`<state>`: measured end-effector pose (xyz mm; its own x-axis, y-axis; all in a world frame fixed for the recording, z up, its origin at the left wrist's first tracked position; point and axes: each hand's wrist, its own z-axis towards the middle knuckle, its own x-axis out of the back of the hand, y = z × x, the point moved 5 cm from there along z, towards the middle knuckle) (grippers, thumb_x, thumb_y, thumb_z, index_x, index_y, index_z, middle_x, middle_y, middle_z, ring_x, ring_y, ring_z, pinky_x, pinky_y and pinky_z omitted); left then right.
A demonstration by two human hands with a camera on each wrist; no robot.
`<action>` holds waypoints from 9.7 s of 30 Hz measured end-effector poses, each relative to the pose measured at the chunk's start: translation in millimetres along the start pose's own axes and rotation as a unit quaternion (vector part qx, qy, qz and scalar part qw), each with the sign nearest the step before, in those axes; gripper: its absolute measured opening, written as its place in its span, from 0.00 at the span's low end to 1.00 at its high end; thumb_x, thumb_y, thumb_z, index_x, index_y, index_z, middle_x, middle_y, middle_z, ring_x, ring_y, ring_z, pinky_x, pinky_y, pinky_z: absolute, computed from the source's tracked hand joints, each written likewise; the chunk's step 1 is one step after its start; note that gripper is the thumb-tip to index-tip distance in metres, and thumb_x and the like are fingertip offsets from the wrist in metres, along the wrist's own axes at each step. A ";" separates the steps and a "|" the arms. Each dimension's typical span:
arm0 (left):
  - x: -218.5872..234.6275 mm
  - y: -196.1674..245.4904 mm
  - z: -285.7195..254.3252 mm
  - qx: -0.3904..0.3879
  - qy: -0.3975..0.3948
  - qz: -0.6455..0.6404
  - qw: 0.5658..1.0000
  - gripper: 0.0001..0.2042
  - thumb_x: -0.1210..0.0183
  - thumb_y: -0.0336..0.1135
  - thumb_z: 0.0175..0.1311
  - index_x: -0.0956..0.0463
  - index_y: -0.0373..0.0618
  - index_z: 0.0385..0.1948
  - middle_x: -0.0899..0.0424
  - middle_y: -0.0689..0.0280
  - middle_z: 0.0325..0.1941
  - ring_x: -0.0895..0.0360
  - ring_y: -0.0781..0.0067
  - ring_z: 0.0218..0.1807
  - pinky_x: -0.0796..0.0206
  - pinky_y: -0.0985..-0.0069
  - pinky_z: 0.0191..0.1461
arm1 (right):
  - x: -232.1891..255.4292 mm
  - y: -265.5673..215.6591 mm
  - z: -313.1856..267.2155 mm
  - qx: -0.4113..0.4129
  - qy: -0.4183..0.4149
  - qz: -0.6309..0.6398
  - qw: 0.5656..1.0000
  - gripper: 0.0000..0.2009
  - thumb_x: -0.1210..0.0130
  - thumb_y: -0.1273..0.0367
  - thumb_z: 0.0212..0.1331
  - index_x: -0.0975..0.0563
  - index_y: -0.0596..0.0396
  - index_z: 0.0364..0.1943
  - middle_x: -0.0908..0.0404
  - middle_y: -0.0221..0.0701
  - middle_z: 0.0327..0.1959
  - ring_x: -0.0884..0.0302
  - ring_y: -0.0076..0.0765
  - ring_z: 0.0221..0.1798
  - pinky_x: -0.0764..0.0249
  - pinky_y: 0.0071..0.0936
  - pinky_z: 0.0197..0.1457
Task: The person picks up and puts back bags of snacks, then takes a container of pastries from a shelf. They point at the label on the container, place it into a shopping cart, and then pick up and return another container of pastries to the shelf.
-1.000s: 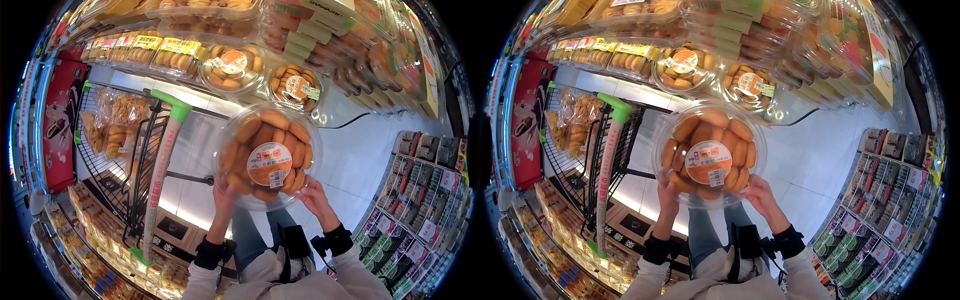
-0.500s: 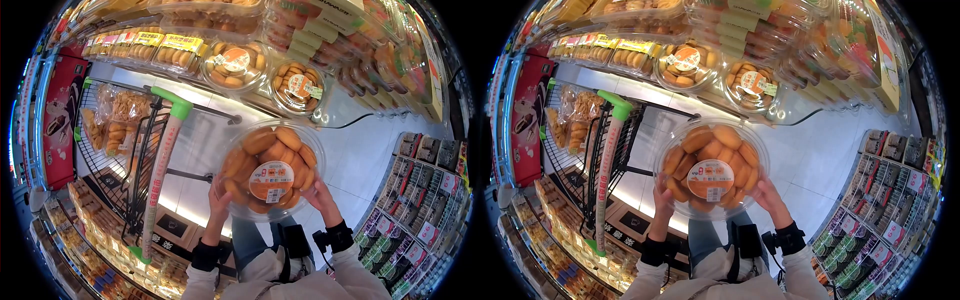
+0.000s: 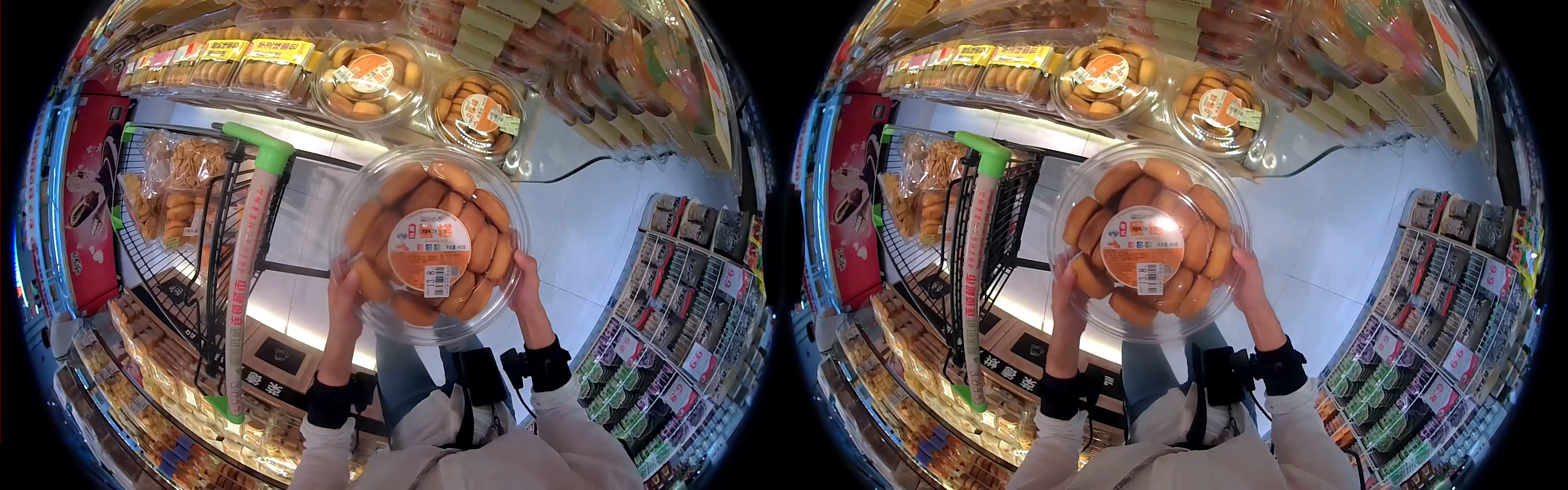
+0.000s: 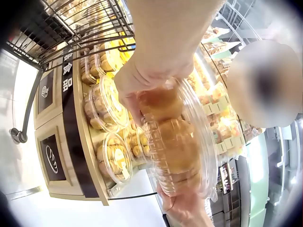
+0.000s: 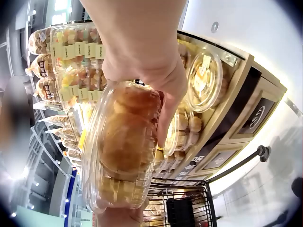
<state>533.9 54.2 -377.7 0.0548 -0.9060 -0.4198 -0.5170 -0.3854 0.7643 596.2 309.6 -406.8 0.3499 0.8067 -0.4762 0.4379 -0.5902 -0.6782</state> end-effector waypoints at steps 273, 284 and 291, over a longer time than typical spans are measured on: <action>78.6 -43.0 80.2 0.140 -0.163 -0.062 0.975 0.41 0.46 0.22 0.42 0.59 0.41 0.61 0.50 0.63 0.62 0.52 0.69 0.64 0.53 0.71 0.63 | -76.0 65.6 46.3 -0.190 0.107 0.252 0.943 0.29 0.58 0.81 0.42 0.43 0.51 0.55 0.35 0.38 0.52 0.35 0.40 0.55 0.34 0.50 0.54; 65.5 -34.7 124.1 0.108 -0.044 -0.045 0.992 0.28 0.50 0.46 0.56 0.48 0.45 0.57 0.35 0.65 0.55 0.36 0.66 0.57 0.39 0.65 0.56 | -89.6 34.6 100.1 -0.109 0.110 0.125 0.980 0.27 0.57 0.78 0.40 0.39 0.57 0.52 0.33 0.38 0.49 0.31 0.39 0.49 0.28 0.44 0.49; 57.9 -28.5 148.4 0.118 0.010 0.006 0.993 0.22 0.55 0.42 0.60 0.43 0.41 0.53 0.33 0.59 0.52 0.32 0.67 0.53 0.39 0.71 0.53 | -118.9 0.3 193.5 -0.011 0.090 0.055 0.994 0.12 0.58 0.76 0.50 0.35 0.66 0.40 0.29 0.41 0.40 0.28 0.44 0.43 0.27 0.36 0.47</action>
<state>425.0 38.7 -496.4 0.0623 -0.9146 -0.3995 -0.7029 -0.3244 0.6331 394.5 219.1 -458.8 0.5391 0.7195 -0.4379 0.4057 -0.6774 -0.6136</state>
